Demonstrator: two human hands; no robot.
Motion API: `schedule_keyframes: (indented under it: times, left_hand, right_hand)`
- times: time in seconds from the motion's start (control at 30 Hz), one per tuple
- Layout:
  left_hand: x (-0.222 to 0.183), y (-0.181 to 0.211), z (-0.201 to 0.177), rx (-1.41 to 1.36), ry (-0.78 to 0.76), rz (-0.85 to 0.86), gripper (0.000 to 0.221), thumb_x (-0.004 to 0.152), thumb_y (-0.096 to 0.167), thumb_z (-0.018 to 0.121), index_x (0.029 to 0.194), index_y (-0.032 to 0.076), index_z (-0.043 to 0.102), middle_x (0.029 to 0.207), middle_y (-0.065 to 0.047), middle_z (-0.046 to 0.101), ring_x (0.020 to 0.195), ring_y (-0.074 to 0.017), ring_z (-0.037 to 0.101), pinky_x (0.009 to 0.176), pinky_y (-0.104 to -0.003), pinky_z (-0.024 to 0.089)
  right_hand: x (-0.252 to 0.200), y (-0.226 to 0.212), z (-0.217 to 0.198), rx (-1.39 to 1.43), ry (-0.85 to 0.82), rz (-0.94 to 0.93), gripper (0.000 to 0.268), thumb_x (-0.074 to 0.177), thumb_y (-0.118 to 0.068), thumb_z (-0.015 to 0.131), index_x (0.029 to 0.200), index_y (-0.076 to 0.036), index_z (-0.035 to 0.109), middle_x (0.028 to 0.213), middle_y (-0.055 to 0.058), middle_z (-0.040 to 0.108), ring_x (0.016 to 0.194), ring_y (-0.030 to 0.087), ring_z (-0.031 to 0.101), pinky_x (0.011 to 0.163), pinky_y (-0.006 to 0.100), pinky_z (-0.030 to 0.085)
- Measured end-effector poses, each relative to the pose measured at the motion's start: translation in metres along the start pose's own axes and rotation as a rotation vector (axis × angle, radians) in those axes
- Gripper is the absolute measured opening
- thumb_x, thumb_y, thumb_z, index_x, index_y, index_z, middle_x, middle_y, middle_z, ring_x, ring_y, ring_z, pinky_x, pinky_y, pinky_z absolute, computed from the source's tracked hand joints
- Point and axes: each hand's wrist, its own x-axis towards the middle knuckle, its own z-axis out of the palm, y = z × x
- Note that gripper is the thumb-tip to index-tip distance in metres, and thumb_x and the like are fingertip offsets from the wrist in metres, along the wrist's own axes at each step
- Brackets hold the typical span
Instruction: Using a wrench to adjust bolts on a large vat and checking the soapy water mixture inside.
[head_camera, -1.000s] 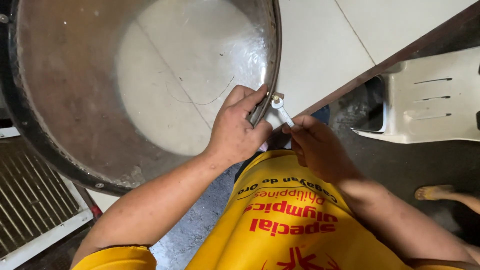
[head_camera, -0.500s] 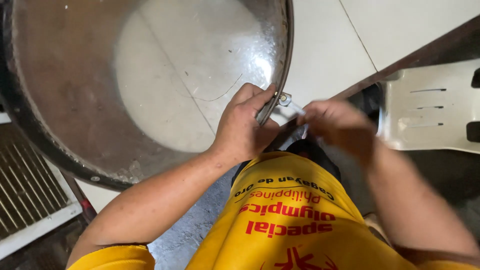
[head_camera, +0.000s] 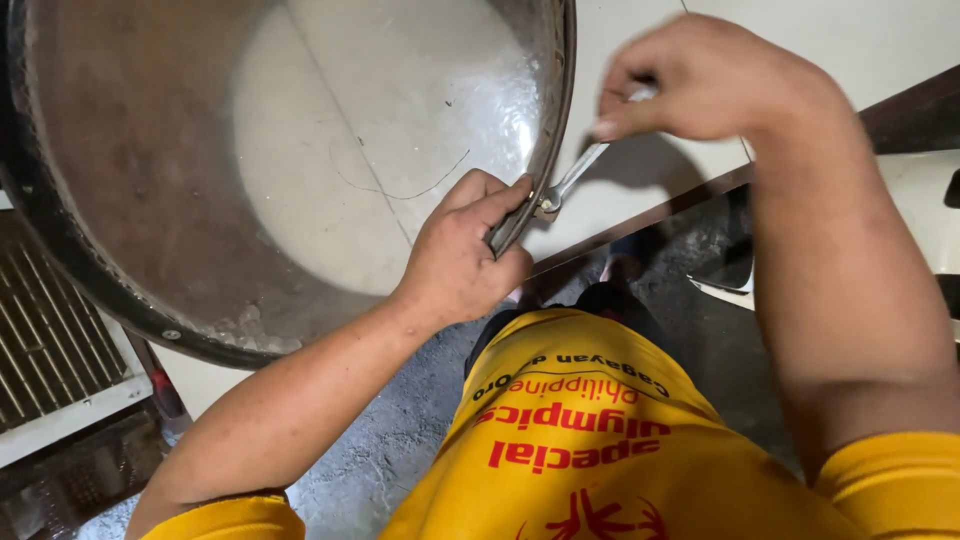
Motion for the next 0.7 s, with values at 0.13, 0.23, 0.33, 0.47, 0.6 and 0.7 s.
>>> schedule_keyframes:
  times: [0.13,0.23,0.33,0.47,0.6,0.7]
  left_hand:
    - [0.003,0.002,-0.002,0.003,-0.035,-0.052,0.064,0.076,0.016,0.058,0.138,0.002,0.062,0.103,-0.002,0.058,0.100,-0.0191,0.061,0.088,-0.031,0.054]
    - [0.002,0.001,-0.002,-0.004,-0.062,-0.043,0.064,0.079,0.015,0.062,0.141,0.002,0.059,0.103,-0.003,0.056,0.098,-0.0185,0.058,0.084,-0.030,0.054]
    - [0.003,0.003,-0.001,-0.009,-0.068,-0.022,0.063,0.077,0.009,0.064,0.140,0.001,0.059,0.099,-0.003,0.055,0.095,-0.0187,0.057,0.082,-0.030,0.054]
    - [0.001,-0.002,0.000,-0.007,-0.064,0.001,0.062,0.079,0.009,0.064,0.140,0.003,0.059,0.097,-0.002,0.052,0.094,-0.0184,0.056,0.078,-0.029,0.055]
    - [0.001,0.002,-0.003,-0.014,-0.084,-0.027,0.061,0.078,0.014,0.062,0.138,0.003,0.060,0.098,-0.003,0.051,0.095,-0.0199,0.058,0.080,-0.032,0.057]
    - [-0.002,-0.010,0.002,-0.093,0.022,0.074,0.055,0.077,0.010,0.063,0.131,-0.004,0.064,0.102,-0.013,0.057,0.091,-0.0301,0.064,0.078,-0.040,0.055]
  right_hand:
    - [-0.068,-0.006,0.017,0.181,0.117,0.128,0.025,0.098,-0.030,0.068,0.110,-0.010,0.078,0.100,0.003,0.078,0.092,0.017,0.067,0.083,0.036,0.048]
    - [-0.103,-0.040,0.053,0.336,0.251,0.313,0.035,0.100,-0.039,0.055,0.120,-0.016,0.073,0.119,0.007,0.075,0.112,0.028,0.068,0.098,0.054,0.053]
    - [-0.118,-0.056,0.113,0.467,0.276,0.818,0.020,0.097,-0.020,0.070,0.117,-0.022,0.075,0.116,0.000,0.073,0.102,0.015,0.065,0.086,0.028,0.056]
    - [-0.127,-0.050,0.193,0.214,0.888,0.279,0.020,0.107,-0.017,0.063,0.114,-0.003,0.076,0.099,0.014,0.075,0.082,0.025,0.069,0.064,0.037,0.052]
    - [-0.117,-0.068,0.213,0.347,1.122,0.142,0.020,0.110,-0.015,0.062,0.115,0.003,0.069,0.101,0.019,0.073,0.090,0.030,0.071,0.075,0.039,0.054]
    - [-0.114,-0.073,0.225,0.339,1.131,0.280,0.013,0.103,-0.013,0.071,0.114,-0.012,0.077,0.096,0.015,0.074,0.093,0.041,0.071,0.079,0.048,0.056]
